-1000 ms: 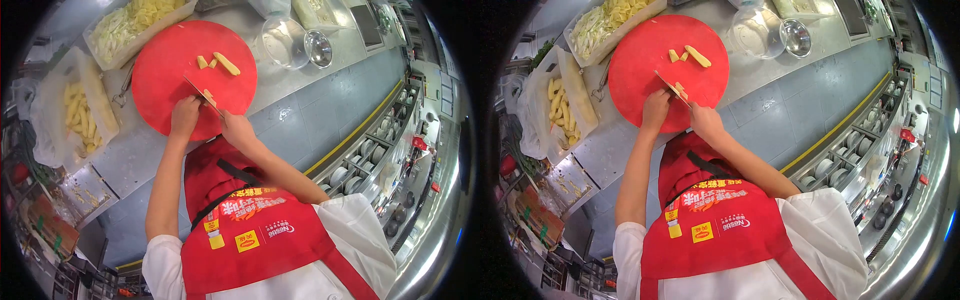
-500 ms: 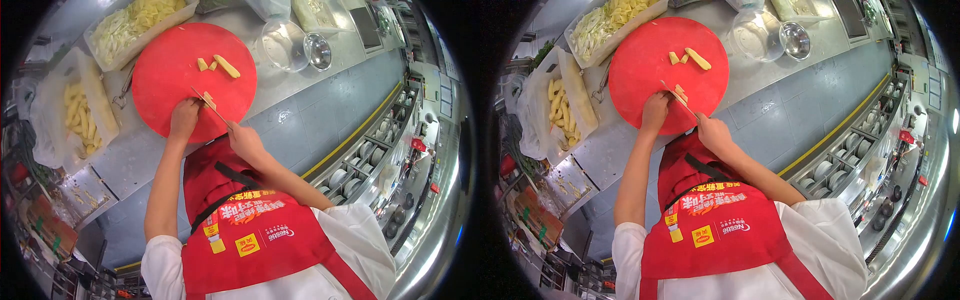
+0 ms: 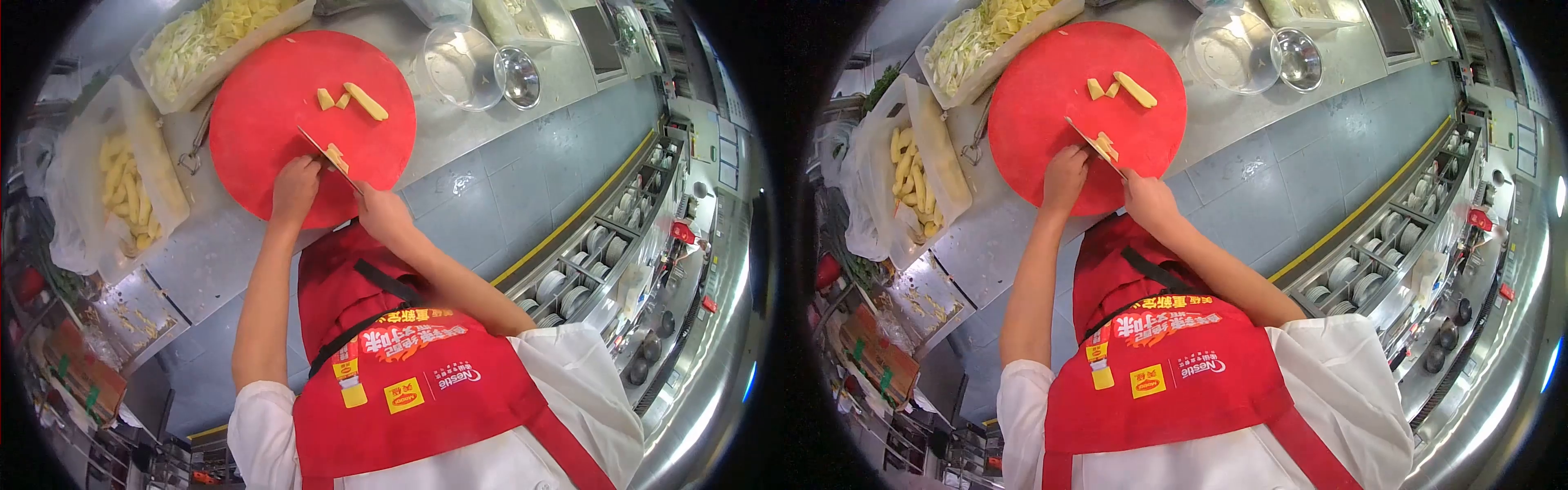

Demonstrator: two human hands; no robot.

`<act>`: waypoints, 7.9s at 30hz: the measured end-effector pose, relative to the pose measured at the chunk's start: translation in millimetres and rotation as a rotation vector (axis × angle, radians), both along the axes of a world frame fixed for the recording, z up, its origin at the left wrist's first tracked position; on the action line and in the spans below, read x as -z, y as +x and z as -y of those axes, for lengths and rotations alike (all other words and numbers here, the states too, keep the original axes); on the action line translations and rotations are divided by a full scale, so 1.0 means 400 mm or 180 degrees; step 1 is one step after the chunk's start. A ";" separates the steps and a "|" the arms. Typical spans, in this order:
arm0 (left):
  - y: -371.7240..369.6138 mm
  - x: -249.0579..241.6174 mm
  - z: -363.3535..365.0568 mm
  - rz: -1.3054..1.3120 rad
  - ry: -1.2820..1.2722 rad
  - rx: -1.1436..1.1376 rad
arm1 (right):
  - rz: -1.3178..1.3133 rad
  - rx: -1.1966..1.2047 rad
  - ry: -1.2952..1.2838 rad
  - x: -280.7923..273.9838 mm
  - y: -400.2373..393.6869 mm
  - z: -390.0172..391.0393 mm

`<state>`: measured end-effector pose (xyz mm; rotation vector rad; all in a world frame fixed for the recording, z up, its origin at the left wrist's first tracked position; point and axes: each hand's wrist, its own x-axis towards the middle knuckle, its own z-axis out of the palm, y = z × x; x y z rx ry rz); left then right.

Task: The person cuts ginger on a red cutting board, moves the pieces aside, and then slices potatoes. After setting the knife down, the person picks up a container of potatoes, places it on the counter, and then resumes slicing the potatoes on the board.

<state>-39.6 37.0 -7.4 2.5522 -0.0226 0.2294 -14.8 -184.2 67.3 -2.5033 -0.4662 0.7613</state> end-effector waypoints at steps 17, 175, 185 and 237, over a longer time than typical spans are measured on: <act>0.002 -0.011 -0.001 -0.0003 -0.0314 0.0016 | 0.0063 0.0060 0.0128 -0.030 -0.005 0.026; -0.123 0.034 0.024 0.0091 -0.0669 -0.0807 | -0.0120 -0.0576 0.0221 0.023 0.019 -0.003; -0.178 -0.043 0.082 -0.0333 -0.1650 -0.2320 | 0.0065 -0.0170 -0.0107 0.051 0.168 -0.061; -0.755 -0.328 -1.088 -0.0004 -0.2427 0.0076 | 0.1176 -0.3328 -0.1900 -0.102 -0.129 -2.181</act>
